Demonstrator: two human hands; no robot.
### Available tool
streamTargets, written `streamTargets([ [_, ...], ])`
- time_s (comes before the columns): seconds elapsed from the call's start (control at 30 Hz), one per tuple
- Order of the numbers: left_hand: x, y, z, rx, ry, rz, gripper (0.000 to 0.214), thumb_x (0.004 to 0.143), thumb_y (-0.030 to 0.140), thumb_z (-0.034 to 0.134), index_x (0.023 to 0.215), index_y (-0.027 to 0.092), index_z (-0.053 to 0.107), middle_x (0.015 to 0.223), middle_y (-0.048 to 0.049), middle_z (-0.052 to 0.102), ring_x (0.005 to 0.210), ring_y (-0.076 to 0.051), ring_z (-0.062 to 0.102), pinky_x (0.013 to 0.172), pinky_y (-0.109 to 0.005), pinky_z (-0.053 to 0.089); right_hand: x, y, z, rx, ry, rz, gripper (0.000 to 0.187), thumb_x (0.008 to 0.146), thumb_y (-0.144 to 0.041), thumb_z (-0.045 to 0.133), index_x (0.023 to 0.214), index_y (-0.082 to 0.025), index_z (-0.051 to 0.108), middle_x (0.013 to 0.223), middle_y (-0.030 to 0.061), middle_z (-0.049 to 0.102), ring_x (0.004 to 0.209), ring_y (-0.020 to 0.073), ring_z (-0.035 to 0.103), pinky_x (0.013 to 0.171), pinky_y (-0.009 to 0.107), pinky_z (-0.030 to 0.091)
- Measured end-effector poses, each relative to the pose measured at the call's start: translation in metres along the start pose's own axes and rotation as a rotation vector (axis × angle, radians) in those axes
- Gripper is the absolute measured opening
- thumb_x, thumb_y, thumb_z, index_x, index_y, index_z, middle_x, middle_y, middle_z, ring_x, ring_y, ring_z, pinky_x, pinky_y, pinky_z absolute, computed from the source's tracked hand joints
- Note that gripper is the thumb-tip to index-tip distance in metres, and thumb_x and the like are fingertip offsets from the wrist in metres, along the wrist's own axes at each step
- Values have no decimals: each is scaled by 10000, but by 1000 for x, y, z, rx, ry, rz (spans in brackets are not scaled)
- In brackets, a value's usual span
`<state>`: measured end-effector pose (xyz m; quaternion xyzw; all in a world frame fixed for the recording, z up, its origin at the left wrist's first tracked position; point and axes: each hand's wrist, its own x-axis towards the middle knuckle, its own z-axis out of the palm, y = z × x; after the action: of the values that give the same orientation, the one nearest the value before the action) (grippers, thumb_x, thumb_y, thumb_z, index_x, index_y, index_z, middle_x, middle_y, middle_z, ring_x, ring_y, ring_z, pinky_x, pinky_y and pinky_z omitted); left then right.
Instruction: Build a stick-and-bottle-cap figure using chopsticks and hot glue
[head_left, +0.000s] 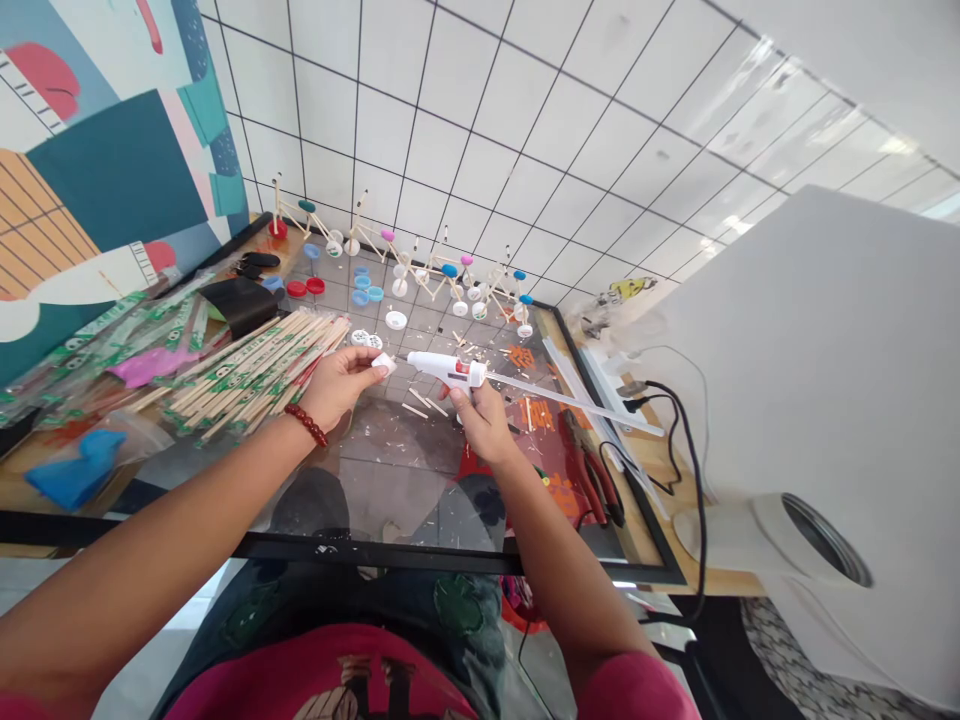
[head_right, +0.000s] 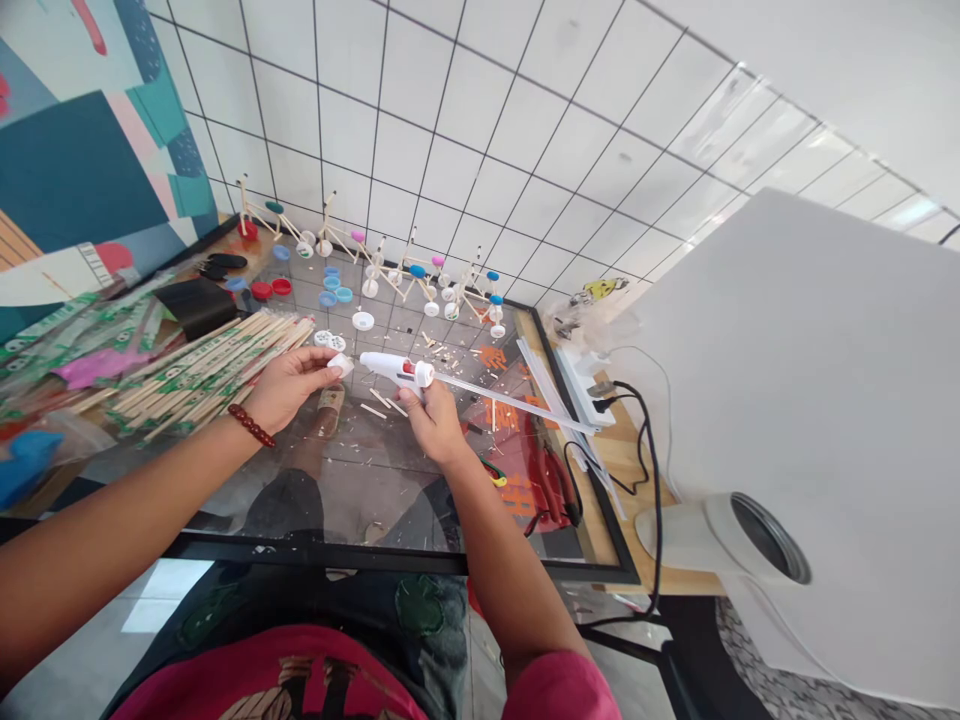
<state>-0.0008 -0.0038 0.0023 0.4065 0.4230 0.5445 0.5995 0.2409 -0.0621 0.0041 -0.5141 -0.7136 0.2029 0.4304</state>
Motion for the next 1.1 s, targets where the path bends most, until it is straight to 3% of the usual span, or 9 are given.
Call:
streamTargets([
  [0.1,1,-1,-1,16,-5,6,571,389,326,1061,871,162,804,915,-49,798,920,-230,711,918,-408,583,0,-3,0,53,25,-13,514,1058,-643,493,1163,-203,736,934,74,770,824,243,665,853,397,523],
  [0.23,2,-4,-2,26,-6,4,538,427,274,1047,895,157,810,932,-57,800,933,-238,717,896,-399,587,0,-1,3,109,65,11,551,1014,-702,542,1168,-212,741,938,75,786,847,247,679,860,402,529],
  [0.4,3,-5,-2,22,15,7,473,458,207,1023,881,167,814,930,-58,804,923,-239,727,867,-383,595,1,0,6,380,47,174,578,929,-744,644,1165,-226,748,946,70,801,747,217,656,637,323,506],
  [0.53,1,-3,-1,33,48,6,446,468,211,1024,865,167,826,914,-71,809,924,-256,734,877,-390,595,4,-9,3,586,34,258,597,846,-765,708,1059,-212,784,892,79,795,701,220,653,528,295,435],
  [0.73,-1,0,-1,16,49,-13,434,492,252,1022,871,176,825,905,-66,804,901,-256,728,901,-409,588,9,-16,-4,658,117,273,535,792,-748,756,880,-221,772,780,60,753,558,171,543,488,298,383],
  [0.93,-2,1,0,-7,35,-7,401,473,200,982,824,191,788,901,-50,788,918,-235,716,895,-388,576,17,-11,-12,773,209,249,470,720,-633,852,939,-230,754,784,48,754,712,207,647,623,310,476],
  [1.1,-3,4,1,-4,24,-2,449,430,210,973,821,191,755,910,-45,773,944,-230,704,903,-379,562,21,-4,-22,795,275,239,470,669,-525,887,1001,-238,718,797,17,744,656,164,561,650,310,471],
])
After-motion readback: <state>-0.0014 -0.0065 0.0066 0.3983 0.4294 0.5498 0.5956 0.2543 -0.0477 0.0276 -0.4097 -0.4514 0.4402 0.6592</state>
